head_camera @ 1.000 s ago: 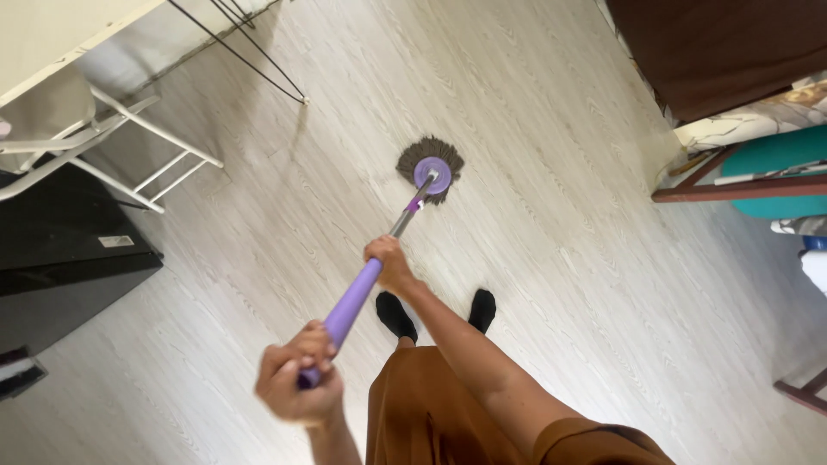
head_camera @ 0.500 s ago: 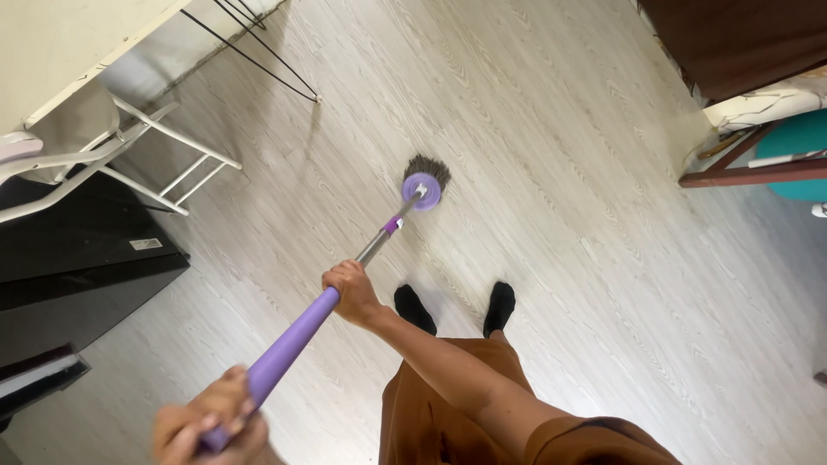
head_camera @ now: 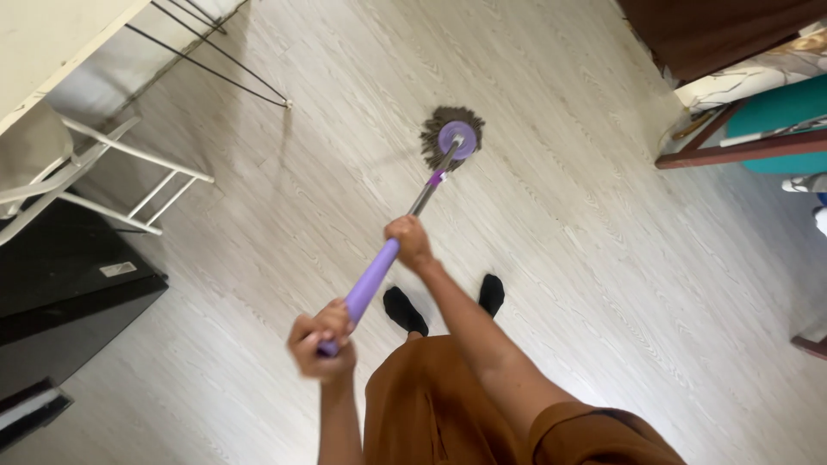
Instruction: The person cleans the floor by hand using a mop, first dipping the mop head into a bucket of water and wringing it out before wiping several areas of the wooden floor surface and around furniture legs.
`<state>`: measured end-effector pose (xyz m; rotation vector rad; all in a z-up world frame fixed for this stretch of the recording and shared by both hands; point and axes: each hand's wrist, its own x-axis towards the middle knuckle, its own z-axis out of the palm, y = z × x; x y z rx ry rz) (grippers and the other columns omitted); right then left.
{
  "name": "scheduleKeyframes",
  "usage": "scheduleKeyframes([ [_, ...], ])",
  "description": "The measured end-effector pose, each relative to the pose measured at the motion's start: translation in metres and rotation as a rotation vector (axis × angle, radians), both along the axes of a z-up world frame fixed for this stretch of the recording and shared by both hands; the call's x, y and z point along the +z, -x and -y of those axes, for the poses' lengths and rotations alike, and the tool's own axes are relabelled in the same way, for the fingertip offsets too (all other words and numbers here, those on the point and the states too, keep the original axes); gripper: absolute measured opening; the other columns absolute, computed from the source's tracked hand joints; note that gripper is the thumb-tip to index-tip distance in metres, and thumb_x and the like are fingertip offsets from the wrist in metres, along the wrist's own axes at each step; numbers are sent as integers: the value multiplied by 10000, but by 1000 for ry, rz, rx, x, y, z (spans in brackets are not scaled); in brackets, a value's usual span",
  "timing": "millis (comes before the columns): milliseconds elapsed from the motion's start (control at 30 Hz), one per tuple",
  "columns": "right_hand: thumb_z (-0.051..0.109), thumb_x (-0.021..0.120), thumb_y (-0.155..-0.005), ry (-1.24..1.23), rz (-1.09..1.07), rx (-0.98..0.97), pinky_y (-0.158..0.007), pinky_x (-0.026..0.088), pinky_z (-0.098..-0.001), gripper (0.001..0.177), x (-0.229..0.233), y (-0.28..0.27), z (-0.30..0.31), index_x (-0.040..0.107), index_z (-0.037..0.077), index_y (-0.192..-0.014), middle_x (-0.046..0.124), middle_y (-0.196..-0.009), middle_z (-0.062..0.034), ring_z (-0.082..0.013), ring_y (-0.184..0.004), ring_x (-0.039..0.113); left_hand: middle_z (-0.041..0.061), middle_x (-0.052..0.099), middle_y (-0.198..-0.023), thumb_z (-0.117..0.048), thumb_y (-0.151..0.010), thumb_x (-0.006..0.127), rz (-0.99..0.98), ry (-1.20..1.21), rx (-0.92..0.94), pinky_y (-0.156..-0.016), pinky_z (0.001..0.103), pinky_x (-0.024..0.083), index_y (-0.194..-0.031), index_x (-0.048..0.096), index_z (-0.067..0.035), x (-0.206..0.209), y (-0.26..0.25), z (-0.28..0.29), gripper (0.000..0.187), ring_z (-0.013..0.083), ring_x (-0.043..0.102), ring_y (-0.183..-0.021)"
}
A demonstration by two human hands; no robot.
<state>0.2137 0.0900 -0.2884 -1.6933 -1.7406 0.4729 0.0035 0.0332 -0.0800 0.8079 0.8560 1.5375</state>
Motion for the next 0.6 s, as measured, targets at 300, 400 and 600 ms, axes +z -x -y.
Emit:
scheduleKeyframes([
  [300,28,701,-680,113,-16,-123,-825,451,-418,180,-20,-46,43,561,131,-634,628,-702,-66,-293,-790,608,140,520,-559,-70,-863,452,-281,-71,-72,-780,476,571,-693,421,-26,4,-38,-9,179,208,587,-555],
  [400,43,687,-729,-58,-127,-158,-848,458,-414,162,-2,26,37,561,141,-699,623,-745,-56,-281,-815,606,81,448,-561,-85,-827,393,-20,-27,-11,-673,527,586,-694,445,-88,36,13,-17,142,197,540,-511],
  [600,5,683,-708,-116,-267,-55,-827,463,-394,173,25,21,-5,552,119,-706,611,-733,-56,-271,-790,608,77,493,-513,-98,-778,381,-53,-168,-45,-766,486,577,-700,447,-79,55,-11,-15,104,177,527,-482],
])
